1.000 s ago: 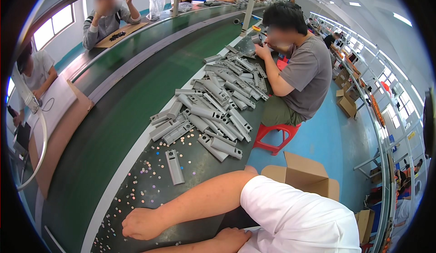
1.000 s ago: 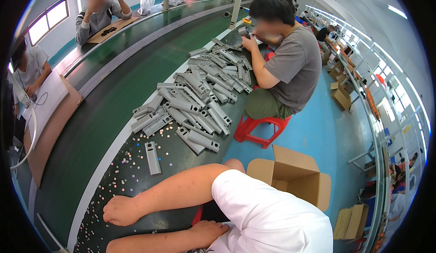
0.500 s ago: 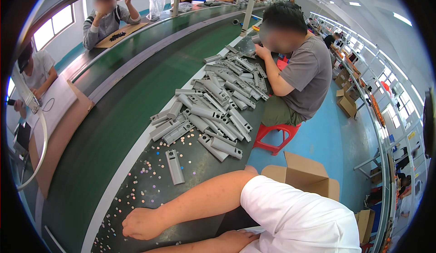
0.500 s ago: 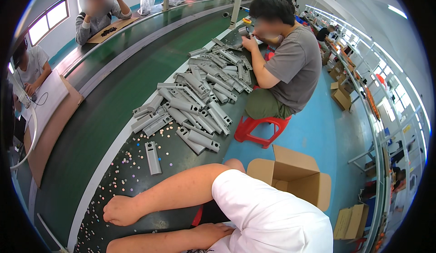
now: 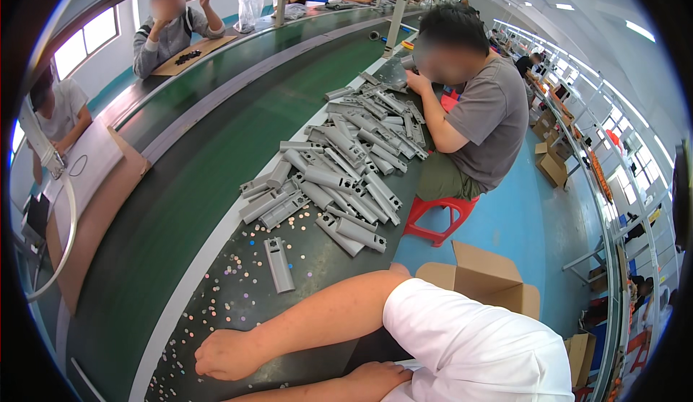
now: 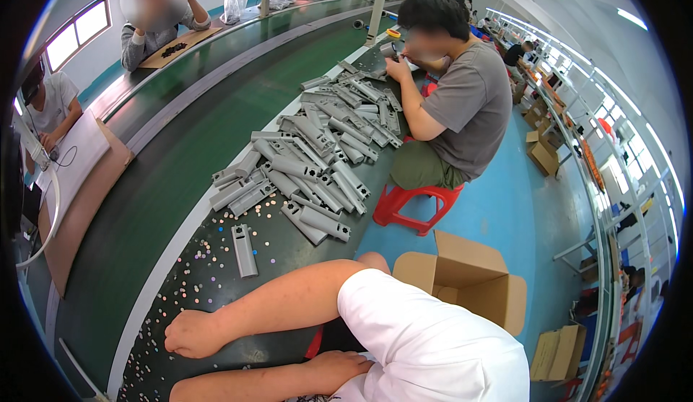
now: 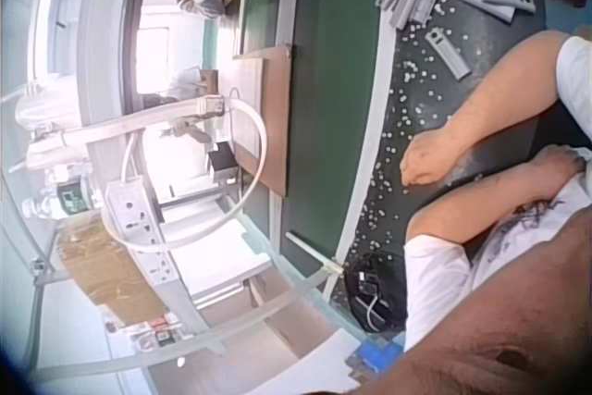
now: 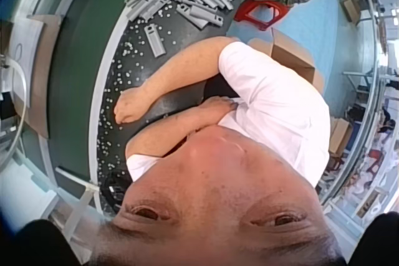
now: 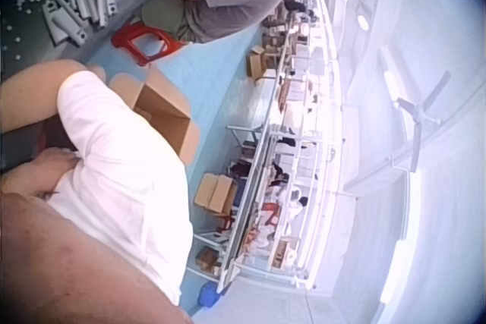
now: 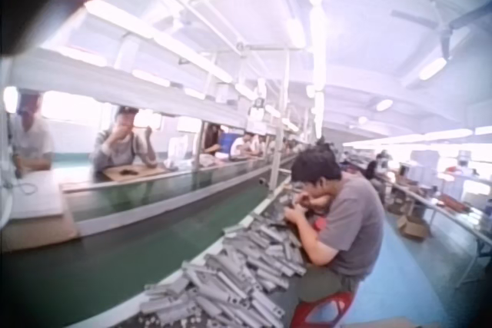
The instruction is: Assemble mechanical parts and internal circuit boards into a handheld electronic device housing.
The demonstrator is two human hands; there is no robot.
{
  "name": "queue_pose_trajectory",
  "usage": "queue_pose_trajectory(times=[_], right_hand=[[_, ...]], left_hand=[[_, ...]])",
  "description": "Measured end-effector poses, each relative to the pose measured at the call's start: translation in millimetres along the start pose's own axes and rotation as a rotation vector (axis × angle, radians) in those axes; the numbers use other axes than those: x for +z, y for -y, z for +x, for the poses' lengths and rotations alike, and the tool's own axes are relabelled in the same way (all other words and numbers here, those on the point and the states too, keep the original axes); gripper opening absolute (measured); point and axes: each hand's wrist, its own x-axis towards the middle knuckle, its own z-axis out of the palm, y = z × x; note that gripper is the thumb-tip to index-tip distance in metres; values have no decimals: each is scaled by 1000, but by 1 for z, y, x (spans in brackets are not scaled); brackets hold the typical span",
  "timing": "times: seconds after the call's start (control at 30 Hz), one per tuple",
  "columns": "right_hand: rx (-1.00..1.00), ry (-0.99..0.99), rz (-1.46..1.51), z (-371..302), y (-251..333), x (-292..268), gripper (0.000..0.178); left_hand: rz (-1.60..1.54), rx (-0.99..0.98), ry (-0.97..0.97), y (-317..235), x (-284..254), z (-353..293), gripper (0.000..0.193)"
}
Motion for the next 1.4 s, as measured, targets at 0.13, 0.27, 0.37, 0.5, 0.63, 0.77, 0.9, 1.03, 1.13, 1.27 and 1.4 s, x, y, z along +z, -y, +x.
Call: queue_pose_trajectory(times=[0.13, 0.27, 0.37, 0.5, 0.63, 0.77, 0.9, 1.03, 1.13, 1.27, 1.4], right_hand=[[-8, 2, -3, 0, 1, -1, 10], [-7, -21, 8, -1, -2, 3, 10], [2, 5, 0, -2, 0, 2, 10], [0, 1, 6, 1, 3, 2, 10], [8, -2, 12, -1, 1, 1, 10], [6, 10, 8, 0, 0, -1, 10], [1, -3, 8, 0, 2, -1, 9], [1, -9, 7, 0, 1, 1, 9], [-2, -1, 2, 0, 1, 0, 9], [2, -2, 4, 1, 3, -1, 9], [7, -9, 7, -2, 1, -2, 9]], left_hand=[[-21, 1, -33, 0, 3, 1, 50], [-37, -24, 7, -1, 0, 1, 49], [-39, 64, -100, -8, -5, -1, 45], [-178, 268, -215, 4, 8, -3, 47], [-361, 234, -201, 3, 6, -1, 47], [-542, 191, -188, -2, 3, -1, 47], [-722, 144, -175, -9, -2, -1, 48], [-905, 98, -159, -15, -7, -3, 48], [-693, 134, -140, -18, -20, -7, 46], [-391, 175, -181, -14, -14, -6, 42], [-355, 127, -110, -22, -28, -6, 42]])
